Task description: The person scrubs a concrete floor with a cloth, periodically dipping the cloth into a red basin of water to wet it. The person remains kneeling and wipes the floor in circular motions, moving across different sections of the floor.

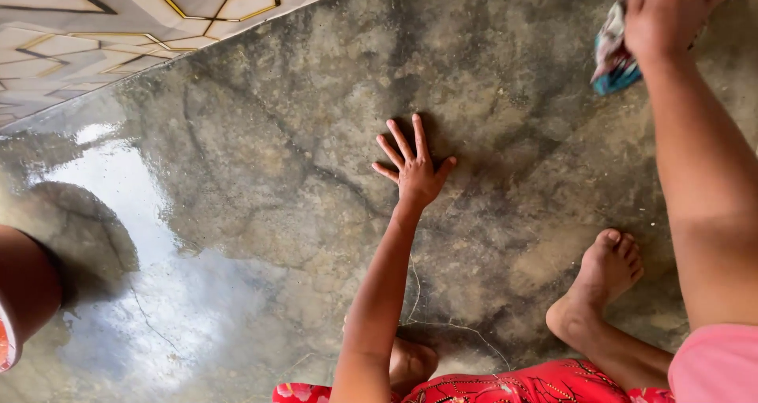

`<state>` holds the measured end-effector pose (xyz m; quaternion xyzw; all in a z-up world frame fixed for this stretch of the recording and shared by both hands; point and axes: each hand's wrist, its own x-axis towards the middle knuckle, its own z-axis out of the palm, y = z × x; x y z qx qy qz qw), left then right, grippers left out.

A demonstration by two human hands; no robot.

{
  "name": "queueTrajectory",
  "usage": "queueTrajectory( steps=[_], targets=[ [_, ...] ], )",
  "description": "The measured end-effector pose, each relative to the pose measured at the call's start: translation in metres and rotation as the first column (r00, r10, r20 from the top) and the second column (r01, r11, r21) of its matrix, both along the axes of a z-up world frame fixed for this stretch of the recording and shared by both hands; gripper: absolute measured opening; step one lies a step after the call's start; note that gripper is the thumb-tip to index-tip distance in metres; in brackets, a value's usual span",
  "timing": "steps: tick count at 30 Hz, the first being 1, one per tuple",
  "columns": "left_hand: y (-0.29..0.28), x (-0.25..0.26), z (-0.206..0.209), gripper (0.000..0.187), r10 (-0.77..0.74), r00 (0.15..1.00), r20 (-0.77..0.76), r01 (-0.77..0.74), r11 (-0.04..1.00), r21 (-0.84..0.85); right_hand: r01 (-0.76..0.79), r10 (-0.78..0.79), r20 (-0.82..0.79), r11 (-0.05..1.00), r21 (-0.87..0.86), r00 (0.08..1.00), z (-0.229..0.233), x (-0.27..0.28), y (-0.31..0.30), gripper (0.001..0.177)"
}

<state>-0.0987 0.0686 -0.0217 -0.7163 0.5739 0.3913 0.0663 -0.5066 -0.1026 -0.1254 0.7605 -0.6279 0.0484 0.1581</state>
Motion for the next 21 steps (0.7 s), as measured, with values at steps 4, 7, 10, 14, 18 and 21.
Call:
queueTrajectory(
  steps=[4, 7, 10, 14, 18, 21],
  targets=[
    [-0.003, 0.002, 0.001, 0.113, -0.001, 1.0, 0.0, 0.001, 1.0, 0.025, 0.095, -0.095, 0.147, 0.995, 0.01, 0.985, 0.026, 0.064, 0.014, 0.042],
    [-0.005, 0.0, 0.006, 0.113, -0.001, 1.0, -0.011, 0.001, 0.998, 0.057, -0.18, 0.125, 0.309, 0.971, 0.156, 0.943, 0.059, 0.152, 0.086, 0.061],
    [-0.01, 0.0, 0.01, 0.113, 0.0, 1.0, 0.001, 0.0, 0.997, 0.077, -0.516, 0.433, 0.361, 0.839, 0.174, 0.826, 0.07, 0.186, 0.146, 0.058],
    [-0.012, 0.0, 0.015, 0.113, -0.004, 1.0, 0.008, 0.003, 0.994, 0.113, -0.725, 0.65, 0.34, 0.664, 0.181, 0.68, 0.068, 0.16, 0.133, 0.064],
    [-0.015, 0.0, 0.013, 0.112, -0.005, 1.0, -0.004, 0.005, 0.993, 0.119, -0.71, 0.681, 0.204, 0.685, 0.164, 0.703, 0.094, 0.106, 0.06, 0.066],
    [-0.015, -0.003, 0.013, 0.113, 0.018, 1.0, 0.01, -0.02, 0.988, 0.155, -0.562, 0.542, 0.151, 0.804, 0.195, 0.827, 0.095, 0.049, -0.001, 0.07]
  ],
)
